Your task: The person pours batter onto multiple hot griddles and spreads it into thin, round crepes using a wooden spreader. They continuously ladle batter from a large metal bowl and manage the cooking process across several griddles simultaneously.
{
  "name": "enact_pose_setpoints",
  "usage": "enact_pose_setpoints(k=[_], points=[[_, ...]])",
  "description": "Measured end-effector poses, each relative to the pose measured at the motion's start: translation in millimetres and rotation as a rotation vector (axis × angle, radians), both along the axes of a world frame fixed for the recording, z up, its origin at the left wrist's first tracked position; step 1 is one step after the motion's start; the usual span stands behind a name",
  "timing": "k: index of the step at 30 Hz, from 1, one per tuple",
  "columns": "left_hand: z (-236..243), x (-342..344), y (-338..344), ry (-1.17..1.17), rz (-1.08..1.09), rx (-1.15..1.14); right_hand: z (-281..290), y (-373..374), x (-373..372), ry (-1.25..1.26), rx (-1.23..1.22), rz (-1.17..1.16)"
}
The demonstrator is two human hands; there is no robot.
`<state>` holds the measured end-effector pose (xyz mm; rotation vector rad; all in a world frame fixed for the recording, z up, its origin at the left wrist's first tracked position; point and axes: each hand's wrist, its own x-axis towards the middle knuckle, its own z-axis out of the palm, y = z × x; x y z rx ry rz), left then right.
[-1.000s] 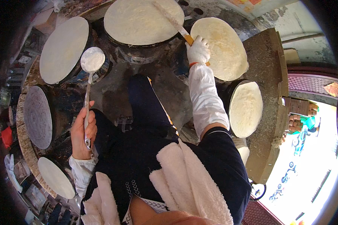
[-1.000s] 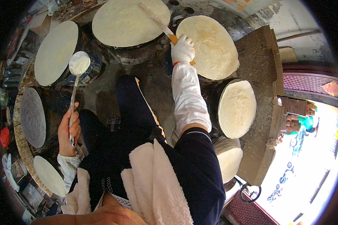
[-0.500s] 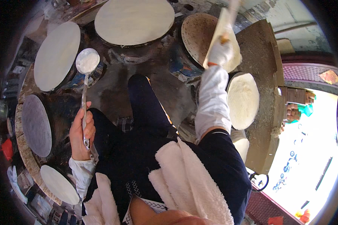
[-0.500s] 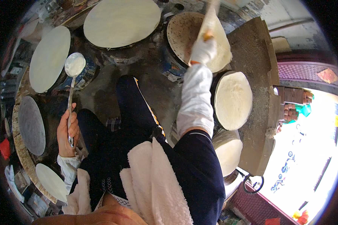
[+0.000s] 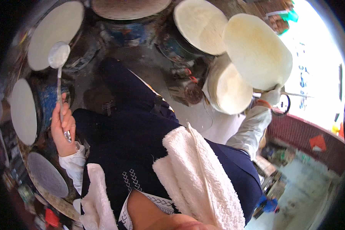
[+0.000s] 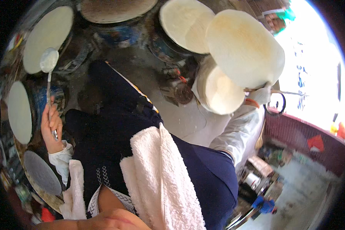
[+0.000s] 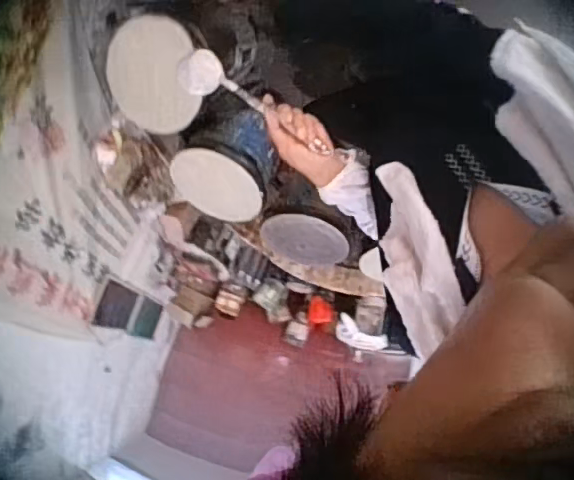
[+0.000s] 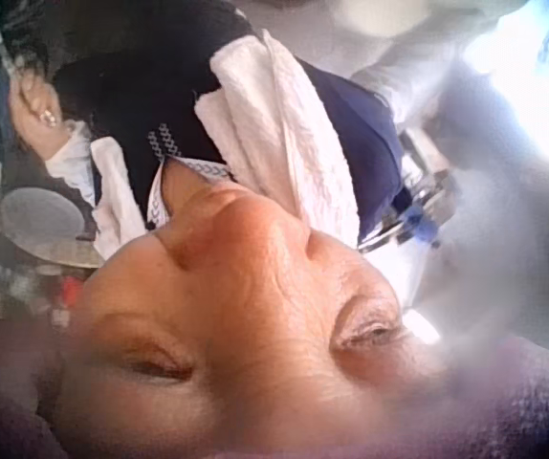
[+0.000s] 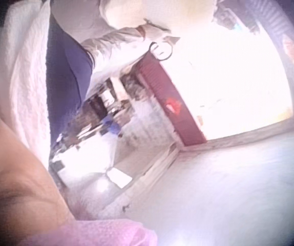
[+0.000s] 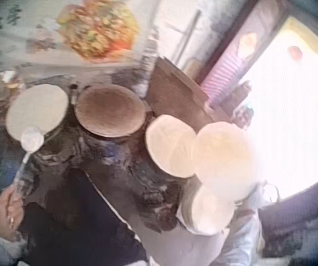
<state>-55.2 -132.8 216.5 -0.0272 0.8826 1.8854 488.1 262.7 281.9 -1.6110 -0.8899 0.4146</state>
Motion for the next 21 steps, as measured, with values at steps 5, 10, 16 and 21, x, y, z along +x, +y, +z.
enact_pose_setpoints(k=[5, 10, 16, 21], points=[[11.5, 24.6, 40.5, -0.011, -0.111, -0.059, -167.6, -78.8, 169.3, -0.022, -0.426, -0.377], [17.9, 40.9, 55.4, 0.002, -0.150, -0.103, -255.2, -116.4, 186.7, 0.157, -0.641, -0.575], [17.6, 46.1, 63.3, 0.011, -0.159, -0.078, -277.9, -111.3, 190.0, 0.189, -0.687, -0.642], [19.9, 47.4, 49.9, 0.031, -0.152, -0.085, -259.9, -110.9, 204.0, 0.103, -0.688, -0.591]])
